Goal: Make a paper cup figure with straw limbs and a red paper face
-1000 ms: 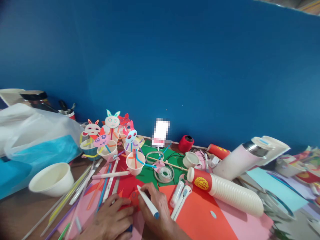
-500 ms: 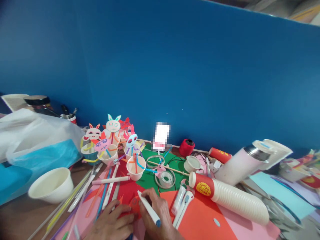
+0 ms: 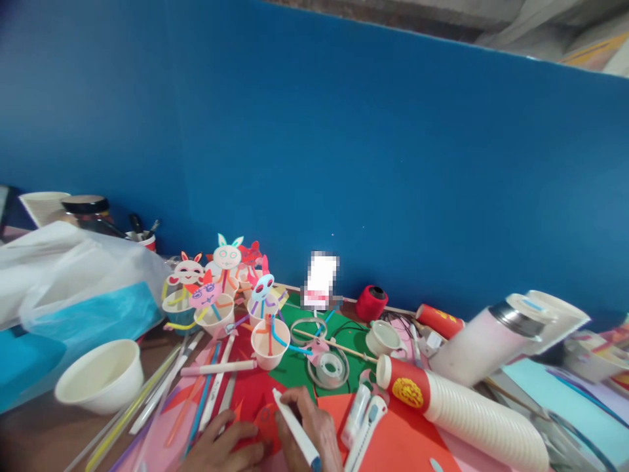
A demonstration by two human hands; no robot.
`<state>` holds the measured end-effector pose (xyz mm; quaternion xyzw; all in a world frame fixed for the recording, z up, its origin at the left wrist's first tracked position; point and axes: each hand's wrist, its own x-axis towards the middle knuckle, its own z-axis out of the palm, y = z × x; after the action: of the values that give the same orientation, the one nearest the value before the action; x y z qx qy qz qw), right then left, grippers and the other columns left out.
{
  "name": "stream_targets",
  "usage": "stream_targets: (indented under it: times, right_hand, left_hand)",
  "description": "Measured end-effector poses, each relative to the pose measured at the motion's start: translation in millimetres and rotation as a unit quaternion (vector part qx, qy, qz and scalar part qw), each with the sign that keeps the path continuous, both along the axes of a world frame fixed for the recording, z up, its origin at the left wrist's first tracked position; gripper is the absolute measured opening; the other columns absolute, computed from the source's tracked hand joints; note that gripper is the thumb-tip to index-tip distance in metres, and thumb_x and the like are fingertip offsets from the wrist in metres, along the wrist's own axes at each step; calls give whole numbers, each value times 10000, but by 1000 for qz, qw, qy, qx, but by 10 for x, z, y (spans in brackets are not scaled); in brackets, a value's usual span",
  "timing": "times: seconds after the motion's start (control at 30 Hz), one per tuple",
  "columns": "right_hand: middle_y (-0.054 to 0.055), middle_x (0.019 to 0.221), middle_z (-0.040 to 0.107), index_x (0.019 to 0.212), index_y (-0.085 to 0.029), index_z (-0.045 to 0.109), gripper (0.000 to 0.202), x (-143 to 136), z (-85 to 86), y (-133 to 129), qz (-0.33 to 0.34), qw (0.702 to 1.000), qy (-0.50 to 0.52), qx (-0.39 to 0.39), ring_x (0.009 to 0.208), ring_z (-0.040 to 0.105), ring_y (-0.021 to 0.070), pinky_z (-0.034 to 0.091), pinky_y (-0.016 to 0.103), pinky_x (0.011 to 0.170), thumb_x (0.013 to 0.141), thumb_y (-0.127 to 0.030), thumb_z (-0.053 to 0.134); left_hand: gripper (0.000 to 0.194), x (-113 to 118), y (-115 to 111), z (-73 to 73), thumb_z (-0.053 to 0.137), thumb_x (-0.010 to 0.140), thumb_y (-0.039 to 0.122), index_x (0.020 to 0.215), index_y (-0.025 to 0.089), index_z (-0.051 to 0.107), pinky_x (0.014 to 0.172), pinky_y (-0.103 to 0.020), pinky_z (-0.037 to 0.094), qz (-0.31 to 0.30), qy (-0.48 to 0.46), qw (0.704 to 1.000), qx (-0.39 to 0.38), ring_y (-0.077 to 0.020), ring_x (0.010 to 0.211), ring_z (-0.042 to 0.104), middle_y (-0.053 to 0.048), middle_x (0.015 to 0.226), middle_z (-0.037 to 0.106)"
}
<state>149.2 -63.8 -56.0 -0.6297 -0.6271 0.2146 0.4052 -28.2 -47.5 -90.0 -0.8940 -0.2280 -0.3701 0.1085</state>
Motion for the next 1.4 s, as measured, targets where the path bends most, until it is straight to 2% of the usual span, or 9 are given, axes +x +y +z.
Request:
stream_targets:
  times: [0.17,0.27,0.33,0.4,0.5,0.77,1.07,1.2,1.4]
  right_hand:
    - [2,600,609,835,-206,569,291,10,39,-14,65,997,41,29,479,564,126,417,181,440,887,-465,447]
    - [7,655,607,849,-201,572,230,40,180,-23,89,995,38,19,546,572,130,450,183,497,895,-398,462]
    - [20,719,618,855,-195,573,193,56,311,-19,73,997,30,18,617,579,139,471,203,574,885,-361,480]
    - [17,699,610,851,-187,561,179,59,410,-1,60,996,66,-4,629,573,143,461,207,552,878,-346,483]
    - [1,670,599,843,-177,543,161,34,427,27,61,990,118,-42,607,559,132,445,207,538,852,-337,525]
    - [-36,613,530,781,-180,510,156,-42,274,-8,61,985,141,-78,548,489,105,398,203,509,832,-323,544]
    - [-40,582,518,747,-185,496,183,-20,195,-13,64,991,97,-68,508,471,106,364,204,478,833,-340,541]
    - [-25,602,529,737,-183,507,198,-18,179,-27,72,991,93,-68,538,495,119,383,213,502,849,-345,519]
    - [-17,608,532,737,-185,514,233,-10,144,-25,79,990,102,-59,549,500,133,390,223,510,846,-390,534]
  left_hand:
    - [144,-9,-25,45,621,837,367,718,289,644,1021,-334,207,9,35,999,-14,-131,859,549,129,834,694]
    - [157,-30,-99,219,617,834,369,721,263,642,1037,-365,209,-9,61,997,-41,-140,846,546,94,833,690]
    - [197,-47,-169,371,575,844,424,788,252,654,1047,-397,211,-12,93,990,-107,-170,933,541,50,899,684]
    - [159,-62,-226,502,570,851,371,825,243,660,1051,-431,201,0,101,983,-150,-194,1002,524,19,925,672]
    - [129,-69,-264,602,558,861,326,854,246,659,1054,-448,160,-5,104,977,-184,-200,1029,514,19,945,664]
    - [106,-52,-256,613,560,862,303,834,253,649,1037,-448,79,-11,108,974,-197,-209,1030,495,44,1001,675]
    - [134,-47,-250,627,556,864,325,799,259,652,1011,-419,157,-18,93,975,-201,-204,1053,479,36,962,667]
    - [179,-59,-245,609,527,874,363,812,243,644,1000,-426,183,-17,118,975,-189,-217,1037,490,22,956,673]
    - [258,-81,-196,570,462,901,431,816,234,605,981,-400,192,-19,139,976,-167,-199,1011,500,53,909,665]
